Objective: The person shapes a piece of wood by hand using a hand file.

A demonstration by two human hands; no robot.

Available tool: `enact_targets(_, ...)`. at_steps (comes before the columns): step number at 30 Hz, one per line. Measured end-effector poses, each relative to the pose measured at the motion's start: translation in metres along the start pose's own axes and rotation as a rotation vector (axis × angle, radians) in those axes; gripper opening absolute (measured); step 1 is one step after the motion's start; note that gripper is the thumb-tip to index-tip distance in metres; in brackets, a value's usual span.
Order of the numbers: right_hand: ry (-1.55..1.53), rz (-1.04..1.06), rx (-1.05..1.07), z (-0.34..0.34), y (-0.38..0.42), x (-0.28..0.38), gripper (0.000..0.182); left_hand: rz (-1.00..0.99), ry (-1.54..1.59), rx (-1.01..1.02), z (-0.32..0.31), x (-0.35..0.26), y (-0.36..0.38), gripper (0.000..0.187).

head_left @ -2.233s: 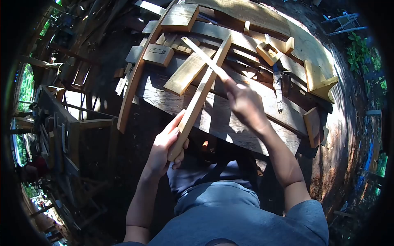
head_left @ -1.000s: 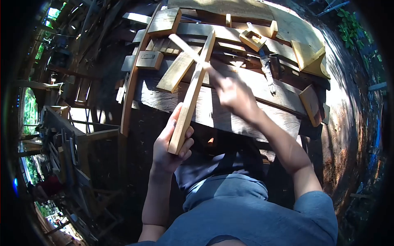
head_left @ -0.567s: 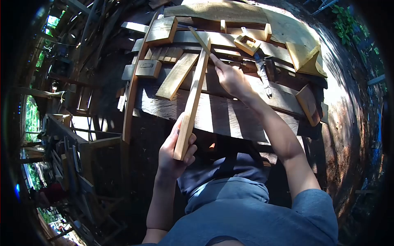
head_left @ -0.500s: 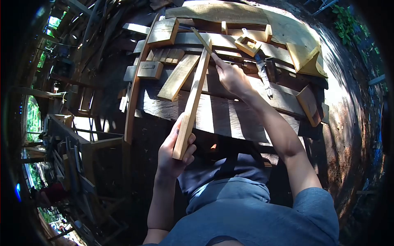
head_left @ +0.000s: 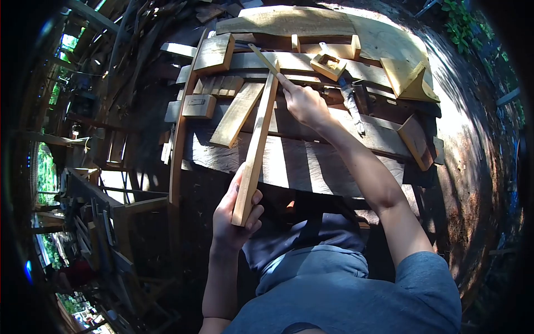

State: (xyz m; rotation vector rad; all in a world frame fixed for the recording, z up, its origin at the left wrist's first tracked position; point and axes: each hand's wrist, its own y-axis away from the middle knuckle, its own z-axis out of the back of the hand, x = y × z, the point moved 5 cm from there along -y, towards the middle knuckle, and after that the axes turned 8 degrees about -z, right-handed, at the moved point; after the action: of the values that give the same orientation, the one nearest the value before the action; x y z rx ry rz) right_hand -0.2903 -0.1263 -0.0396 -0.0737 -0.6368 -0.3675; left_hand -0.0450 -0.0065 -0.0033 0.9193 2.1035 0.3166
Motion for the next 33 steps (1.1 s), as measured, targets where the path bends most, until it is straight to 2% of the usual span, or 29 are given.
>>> enact_targets(2,-0.125,-0.032,0.210,0.007,0.034,0.005,0.049,-0.002,0.004,0.000,0.001,-0.002,-0.001,0.049)
enact_targets(4,-0.133,0.069,0.239,0.005,0.083,0.013,0.053,0.019,0.013,-0.006,0.002,0.000,0.000,0.048)
enact_targets(6,-0.362,0.278,0.071,0.007,0.121,0.021,0.054,0.031,0.040,-0.017,0.002,0.002,0.001,0.048)
enact_targets(7,-0.333,0.205,0.165,0.010,0.123,0.019,0.054,0.029,0.046,-0.022,0.001,0.002,0.001,0.048)
enact_targets(8,-0.331,0.195,0.162,0.010,0.116,0.019,0.054,0.027,0.048,-0.026,0.000,0.002,0.000,0.048)
enact_targets(10,-0.233,0.015,0.295,0.000,0.076,0.011,0.054,0.039,0.037,-0.005,0.003,0.003,0.000,0.048)
enact_targets(12,-0.343,0.067,0.122,-0.010,0.019,0.011,0.053,0.012,0.136,0.031,0.002,0.002,0.000,0.034)
enact_targets(15,-0.312,0.156,0.010,-0.011,0.018,0.016,0.051,0.011,0.108,0.009,-0.004,0.001,0.001,0.035)
enact_targets(18,-0.373,0.049,0.125,-0.010,0.075,0.019,0.045,0.018,0.107,-0.004,-0.001,0.005,0.000,0.037)
enact_targets(20,-0.507,0.169,0.010,-0.010,0.114,0.026,0.045,0.009,0.089,0.000,-0.004,0.005,0.000,0.037)
enact_targets(21,-0.513,0.070,0.122,-0.010,0.119,0.023,0.045,0.010,0.061,-0.013,-0.006,0.006,0.000,0.036)
enact_targets(24,-0.520,-0.063,0.186,-0.007,0.079,0.019,0.044,0.012,0.086,0.001,-0.003,0.007,0.001,0.035)
enact_targets(25,-0.462,-0.019,0.095,-0.021,0.056,0.009,0.044,0.013,0.077,0.010,-0.002,0.006,0.000,0.035)
enact_targets(26,-0.475,0.082,-0.084,-0.024,0.038,0.008,0.043,0.017,0.106,0.032,-0.002,0.005,0.000,0.034)
enact_targets(28,-0.508,0.218,-0.189,-0.033,0.021,0.008,0.046,0.011,0.131,0.054,-0.003,0.003,0.000,0.034)
enact_targets(29,-0.513,0.225,-0.190,-0.030,0.026,0.010,0.046,0.013,0.150,0.053,-0.004,0.003,0.000,0.034)
enact_targets(31,-0.532,0.034,0.007,-0.028,0.055,0.011,0.047,0.012,0.177,0.047,-0.004,0.003,0.000,0.033)
enact_targets(33,-0.652,0.040,0.038,-0.021,0.105,0.025,0.047,0.012,0.209,0.058,-0.005,0.004,0.001,0.034)
